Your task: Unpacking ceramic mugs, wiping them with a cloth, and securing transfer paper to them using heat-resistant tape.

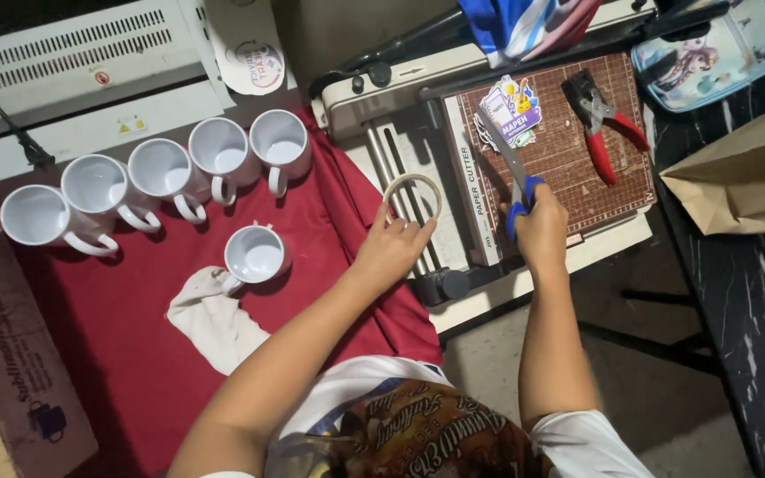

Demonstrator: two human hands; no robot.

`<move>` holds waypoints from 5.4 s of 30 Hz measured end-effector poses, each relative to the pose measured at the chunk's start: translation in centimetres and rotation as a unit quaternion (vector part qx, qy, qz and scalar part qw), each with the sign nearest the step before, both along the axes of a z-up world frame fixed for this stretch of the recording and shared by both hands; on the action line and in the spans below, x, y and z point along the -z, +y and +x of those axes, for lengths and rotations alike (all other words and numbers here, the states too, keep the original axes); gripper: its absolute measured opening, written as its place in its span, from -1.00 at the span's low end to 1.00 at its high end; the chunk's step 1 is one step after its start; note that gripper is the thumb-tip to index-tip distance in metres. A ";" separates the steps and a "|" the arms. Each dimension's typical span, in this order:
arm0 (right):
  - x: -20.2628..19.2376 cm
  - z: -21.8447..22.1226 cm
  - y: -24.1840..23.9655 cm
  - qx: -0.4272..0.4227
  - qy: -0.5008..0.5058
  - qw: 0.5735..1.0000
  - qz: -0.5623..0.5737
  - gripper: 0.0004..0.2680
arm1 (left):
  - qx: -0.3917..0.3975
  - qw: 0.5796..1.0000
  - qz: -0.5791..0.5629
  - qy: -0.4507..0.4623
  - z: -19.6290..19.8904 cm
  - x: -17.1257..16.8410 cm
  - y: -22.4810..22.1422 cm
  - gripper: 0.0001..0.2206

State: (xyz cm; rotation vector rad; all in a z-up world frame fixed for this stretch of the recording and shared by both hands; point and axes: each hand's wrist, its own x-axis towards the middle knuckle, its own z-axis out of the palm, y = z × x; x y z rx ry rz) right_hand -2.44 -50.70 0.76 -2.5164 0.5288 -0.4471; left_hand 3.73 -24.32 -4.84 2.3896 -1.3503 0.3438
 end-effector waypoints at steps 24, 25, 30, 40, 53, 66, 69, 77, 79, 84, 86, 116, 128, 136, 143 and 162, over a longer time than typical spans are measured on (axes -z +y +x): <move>1.5 2.2 -2.1 -0.071 0.109 0.990 -0.050 -0.68 | -0.181 0.964 -0.192 0.024 12.3 -3.8 13.5 -0.88; 2.0 2.1 -2.3 -0.073 0.107 0.990 -0.051 -0.68 | -0.183 0.964 -0.192 0.021 13.8 -3.4 14.0 -0.88; 2.1 2.1 -1.7 -0.076 0.074 0.992 -0.064 -0.61 | -0.238 0.965 -0.102 -0.030 20.8 -0.6 15.0 -0.76; -1.8 2.9 0.8 -0.069 0.131 0.987 -0.070 -0.62 | -0.293 0.956 0.012 -0.008 27.6 3.6 12.1 -0.40; -2.4 3.3 -0.5 -0.092 0.218 0.967 -0.095 -0.64 | -0.280 0.958 -0.031 -0.055 27.6 3.4 14.9 -0.88; -9.2 6.9 15.8 -0.371 -0.031 0.926 0.059 -0.77 | -0.252 0.836 -0.474 0.112 9.6 -9.2 19.9 -0.85; -11.7 6.7 21.2 -0.431 -0.046 0.895 0.104 -0.79 | -0.234 0.805 -0.521 0.161 6.2 -11.0 19.7 -0.85; -12.8 4.9 27.4 -0.452 -0.051 0.847 0.276 -0.63 | -0.209 0.866 -0.450 0.052 -0.3 -13.0 17.2 -0.68; -11.5 4.5 27.2 -0.444 -0.038 0.832 0.331 -0.59 | -0.185 0.887 -0.423 0.018 -1.1 -13.2 16.6 -0.61; -6.1 5.2 23.5 -0.338 -0.029 0.856 0.390 -0.79 | -0.159 0.911 -0.380 -0.007 -2.3 -10.6 17.2 -0.50; -5.8 5.8 20.8 -0.320 -0.054 0.881 0.346 -0.82 | -0.201 0.911 -0.360 0.017 -2.8 -8.2 19.2 -0.50; -0.8 7.0 17.0 -0.177 0.075 0.869 0.457 -0.87 | -0.269 0.502 -0.579 0.584 -2.9 3.2 23.7 -0.58; -0.2 9.2 19.0 -0.221 0.037 0.870 0.440 -0.84 | -0.253 0.532 -0.619 0.520 -3.7 -2.8 22.8 -0.45; -2.5 9.1 23.7 -0.250 -0.045 0.922 0.292 -0.62 | -0.191 0.501 -0.649 0.539 -3.7 -5.0 22.4 -0.43; -2.0 8.6 25.7 -0.324 -0.180 0.920 0.130 -0.46 | -0.180 0.474 -0.663 0.551 -4.2 -2.9 22.8 -0.49; -5.2 4.8 26.7 -0.455 0.039 0.809 0.369 -0.31 | -0.200 0.593 -0.575 0.526 -3.7 -7.4 22.7 -0.53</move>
